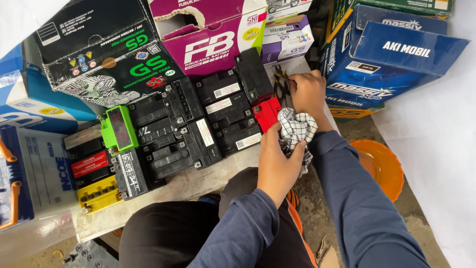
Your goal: The person is cleaning small lead-acid batteries with a cloth and arranging them on a workspace.
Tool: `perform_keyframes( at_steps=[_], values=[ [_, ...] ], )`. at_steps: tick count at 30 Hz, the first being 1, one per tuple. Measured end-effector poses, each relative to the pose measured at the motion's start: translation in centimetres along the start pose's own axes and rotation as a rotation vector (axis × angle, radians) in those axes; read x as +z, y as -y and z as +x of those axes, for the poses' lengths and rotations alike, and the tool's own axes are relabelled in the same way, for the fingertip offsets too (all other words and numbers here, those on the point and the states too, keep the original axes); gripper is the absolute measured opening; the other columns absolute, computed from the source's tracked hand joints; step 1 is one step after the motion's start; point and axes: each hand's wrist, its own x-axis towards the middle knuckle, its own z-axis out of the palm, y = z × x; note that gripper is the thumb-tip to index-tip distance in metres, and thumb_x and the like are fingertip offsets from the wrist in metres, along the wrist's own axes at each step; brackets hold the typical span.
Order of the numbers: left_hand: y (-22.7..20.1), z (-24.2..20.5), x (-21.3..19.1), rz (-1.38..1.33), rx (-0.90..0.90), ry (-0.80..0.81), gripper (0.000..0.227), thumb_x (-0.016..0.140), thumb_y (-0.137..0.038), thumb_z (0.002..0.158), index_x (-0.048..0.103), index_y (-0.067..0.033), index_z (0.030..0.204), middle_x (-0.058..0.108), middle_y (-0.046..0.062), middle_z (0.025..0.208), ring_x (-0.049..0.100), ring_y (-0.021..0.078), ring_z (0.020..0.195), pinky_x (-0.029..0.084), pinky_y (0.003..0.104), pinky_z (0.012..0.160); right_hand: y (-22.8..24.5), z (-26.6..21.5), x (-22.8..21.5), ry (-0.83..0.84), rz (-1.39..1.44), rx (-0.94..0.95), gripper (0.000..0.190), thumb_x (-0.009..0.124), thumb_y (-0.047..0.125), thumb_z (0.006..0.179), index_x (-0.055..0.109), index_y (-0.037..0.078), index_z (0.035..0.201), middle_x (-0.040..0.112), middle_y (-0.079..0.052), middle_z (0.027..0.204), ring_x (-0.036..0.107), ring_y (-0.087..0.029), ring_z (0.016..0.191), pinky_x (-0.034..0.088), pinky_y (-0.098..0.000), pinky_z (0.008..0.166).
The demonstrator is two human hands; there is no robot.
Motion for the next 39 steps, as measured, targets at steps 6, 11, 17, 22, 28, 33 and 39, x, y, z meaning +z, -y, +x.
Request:
perform_keyframes(
  at_steps=[6,11,17,22,28,33,39],
  values=[
    [-0.5,-0.2,-0.3,-0.086,-0.008,-0.05,0.072,0.065,-0.029,0.096,0.035,0.0086,0.149,0.041,0.036,0.146,0.043,0.0504,0.141,0.044,0.058,0.11,0.8,0.3,-2.9,-0.06,0.157,-0.004,0.033,0.077,0.028,0.093,0.074,0.021,0.125,0.071,-0.006,0.112,0.062,-0.032,0.112,0.05,-0.0492,0.09],
    [-1.5,-1.7,-1.0,-0.274,0.052,-0.03,0.073,0.059,-0.036,0.099,0.032,0.006,0.153,0.041,0.034,0.151,0.037,0.0471,0.146,0.036,0.056,0.116,10.3,-1.4,-20.3,0.071,0.766,0.353,0.041,0.044,0.034,0.112,0.051,0.012,0.146,0.053,-0.022,0.14,0.045,-0.042,0.136,0.038,-0.055,0.111],
    [-1.2,-5.0,-1.6,-0.605,0.126,0.223,0.067,0.034,-0.042,0.108,0.037,0.0055,0.155,0.043,0.031,0.152,0.033,0.0393,0.148,0.022,0.053,0.124,18.0,-5.9,-29.3,0.313,0.897,0.492,0.066,0.059,0.034,0.102,0.034,0.009,0.157,0.043,-0.031,0.153,0.037,-0.049,0.144,0.033,-0.061,0.115],
    [0.2,-10.2,-7.5,-0.131,0.344,0.359,0.065,0.033,-0.034,0.107,0.026,0.0029,0.16,0.03,0.042,0.156,0.026,0.0535,0.148,0.021,0.058,0.123,18.1,-7.0,-29.6,0.182,0.708,0.527,0.064,0.065,0.032,0.102,0.039,0.005,0.154,0.044,-0.031,0.152,0.041,-0.048,0.142,0.035,-0.0588,0.116],
    [8.1,-11.9,-14.6,0.47,0.621,-0.283,0.048,0.071,-0.011,0.088,0.063,-0.008,0.136,0.061,0.02,0.133,0.061,0.0443,0.124,0.052,0.048,0.102,21.3,-5.3,-27.5,-0.117,0.702,0.374,0.06,0.077,0.02,0.1,0.035,0.006,0.14,0.05,-0.028,0.132,0.053,-0.045,0.127,0.041,-0.0522,0.11],
    [15.5,-11.5,-20.8,0.812,0.608,-0.709,0.053,0.073,-0.009,0.088,0.061,-0.0007,0.139,0.054,0.026,0.141,0.048,0.0497,0.135,0.044,0.054,0.11,26.1,-3.8,-20.4,-0.066,0.676,-0.111,0.058,0.086,0.009,0.077,0.06,0.007,0.129,0.048,-0.016,0.132,0.056,-0.039,0.125,0.047,-0.0469,0.107],
    [21.1,-10.0,-21.1,1.058,0.239,-0.645,0.082,0.066,-0.04,0.096,0.031,-0.0056,0.162,0.028,0.019,0.168,0.03,0.0396,0.152,0.028,0.058,0.12,29.0,-4.7,-10.7,0.171,0.25,-0.299,0.044,0.077,0.033,0.086,0.071,0.016,0.126,0.062,-0.011,0.127,0.057,-0.032,0.128,0.053,-0.0477,0.093]
  ],
)
